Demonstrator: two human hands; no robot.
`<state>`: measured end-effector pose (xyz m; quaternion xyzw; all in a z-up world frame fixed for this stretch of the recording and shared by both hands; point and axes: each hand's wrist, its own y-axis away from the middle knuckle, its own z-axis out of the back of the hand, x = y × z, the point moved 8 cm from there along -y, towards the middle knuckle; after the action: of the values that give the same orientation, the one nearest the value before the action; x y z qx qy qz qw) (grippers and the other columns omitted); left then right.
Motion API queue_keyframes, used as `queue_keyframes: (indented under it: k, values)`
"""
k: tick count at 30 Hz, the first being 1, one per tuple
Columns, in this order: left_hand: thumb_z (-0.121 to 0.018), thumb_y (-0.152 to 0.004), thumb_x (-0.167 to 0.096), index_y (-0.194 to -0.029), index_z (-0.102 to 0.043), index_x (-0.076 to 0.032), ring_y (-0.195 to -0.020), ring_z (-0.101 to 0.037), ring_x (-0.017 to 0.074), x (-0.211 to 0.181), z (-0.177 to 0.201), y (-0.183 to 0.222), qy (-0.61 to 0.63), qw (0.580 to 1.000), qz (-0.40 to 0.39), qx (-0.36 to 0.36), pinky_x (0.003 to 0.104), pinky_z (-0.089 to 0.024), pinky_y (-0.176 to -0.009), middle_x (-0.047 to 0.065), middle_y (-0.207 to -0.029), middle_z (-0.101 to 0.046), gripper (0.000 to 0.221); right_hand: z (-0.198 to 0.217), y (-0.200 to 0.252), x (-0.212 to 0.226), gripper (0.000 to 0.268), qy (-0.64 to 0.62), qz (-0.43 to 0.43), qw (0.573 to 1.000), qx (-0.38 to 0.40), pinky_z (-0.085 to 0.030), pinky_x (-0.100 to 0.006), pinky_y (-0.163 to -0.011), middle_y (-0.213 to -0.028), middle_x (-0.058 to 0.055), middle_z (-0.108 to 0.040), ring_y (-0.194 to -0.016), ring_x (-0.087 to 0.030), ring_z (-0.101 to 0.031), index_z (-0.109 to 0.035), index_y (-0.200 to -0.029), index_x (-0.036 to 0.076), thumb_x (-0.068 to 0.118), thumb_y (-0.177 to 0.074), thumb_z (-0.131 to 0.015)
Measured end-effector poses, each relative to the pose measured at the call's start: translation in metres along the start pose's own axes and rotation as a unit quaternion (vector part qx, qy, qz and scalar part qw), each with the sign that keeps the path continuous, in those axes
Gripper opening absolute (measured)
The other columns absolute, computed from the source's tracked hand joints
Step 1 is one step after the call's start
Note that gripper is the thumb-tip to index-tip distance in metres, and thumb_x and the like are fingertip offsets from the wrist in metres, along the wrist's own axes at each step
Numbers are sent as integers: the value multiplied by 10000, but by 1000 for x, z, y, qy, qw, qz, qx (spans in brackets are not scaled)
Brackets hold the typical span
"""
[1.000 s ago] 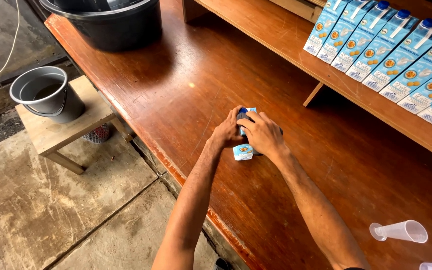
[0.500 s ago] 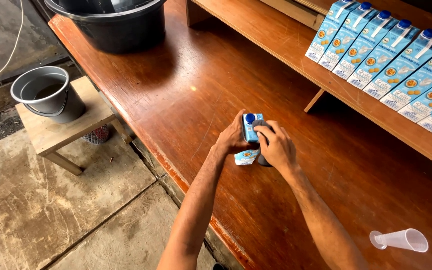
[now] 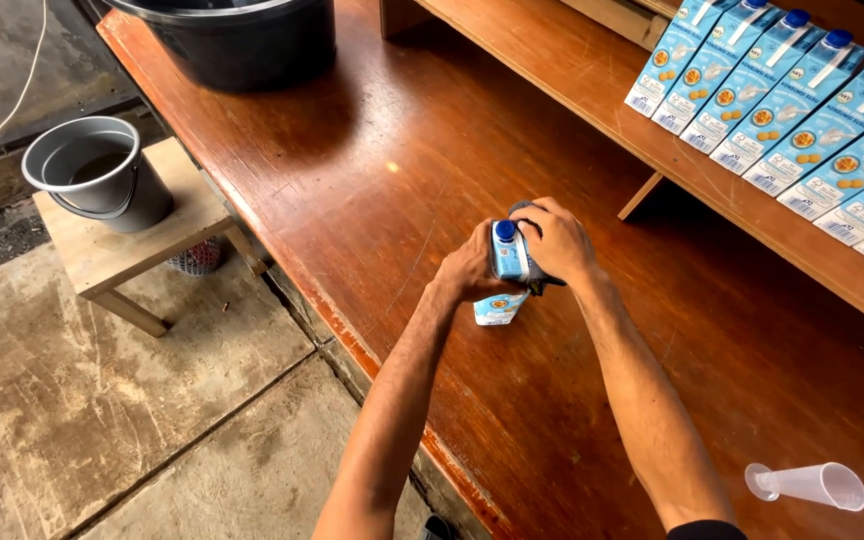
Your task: Wiping down milk cartons and syrup bottles with a cleaning cloth in a coffee shop prep area.
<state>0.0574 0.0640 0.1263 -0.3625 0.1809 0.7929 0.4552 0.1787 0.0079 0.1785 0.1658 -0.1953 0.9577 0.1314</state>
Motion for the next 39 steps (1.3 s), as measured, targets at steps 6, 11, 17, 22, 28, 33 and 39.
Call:
queue_keyframes:
  k: [6,11,17,22,28,33,39]
  values:
    - [-869,-609,-614,-1434,-257,-121,-1286,-590,372,-3,2,3,-10,1000,-6,7,506,-522,-1094,154,-1376,-483,1139,8,27,12,230,24,32,999,-33,-559,-504,-940,-1269,-52,-618,-1107,-393,-664,-706,-1187,285,249,-1001,-575]
    - [-863,-626,-599,-1432,-265,-103,-1297,-581,379,3,1,0,0,1000,-7,6,517,-518,-1100,175,-1386,-486,1119,17,67,23,229,8,39,998,-49,-565,-519,-920,-1264,-73,-615,-1112,-401,-663,-706,-1177,264,233,-991,-576]
    - [-908,-632,-544,-1435,-280,-66,-1276,-595,400,1,0,-2,24,1000,-17,3,524,-531,-1078,208,-1359,-499,1125,27,115,27,250,-33,22,997,-65,-555,-510,-931,-1288,-60,-611,-1147,-387,-654,-700,-1212,259,221,-998,-578]
    - [-946,-613,-506,-1467,-234,-23,-1331,-529,465,-8,12,5,36,999,-15,7,576,-463,-1151,271,-1412,-450,1213,30,134,7,244,-130,-15,990,-58,-544,-460,-973,-1228,-34,-676,-1182,-334,-659,-739,-1203,279,229,-987,-637]
    - [-756,-845,-620,-1630,-148,-201,-1515,-284,429,-38,40,13,143,988,-61,-18,574,-236,-1278,221,-1610,-305,1079,38,136,8,519,-233,-108,958,-130,-384,-572,-1124,-1448,-245,-549,-1360,-443,-485,-450,-1504,111,206,-1014,-594]
    - [-469,-1045,-566,-1482,-409,-377,-1216,-595,481,14,-16,-42,-57,994,-67,-69,550,-503,-1077,69,-1417,-470,480,27,124,53,414,-171,40,910,-377,-387,-493,-1063,-1228,-197,-493,-1184,-411,-501,-507,-1333,1,90,-953,-644]
    - [-454,-1044,-551,-1452,-417,-357,-1169,-599,496,7,-14,-25,-55,990,-86,-100,532,-518,-1049,71,-1345,-453,454,-42,135,36,207,-56,65,892,-444,-481,-450,-990,-1332,-197,-442,-1171,-373,-526,-525,-1137,64,104,-988,-662]
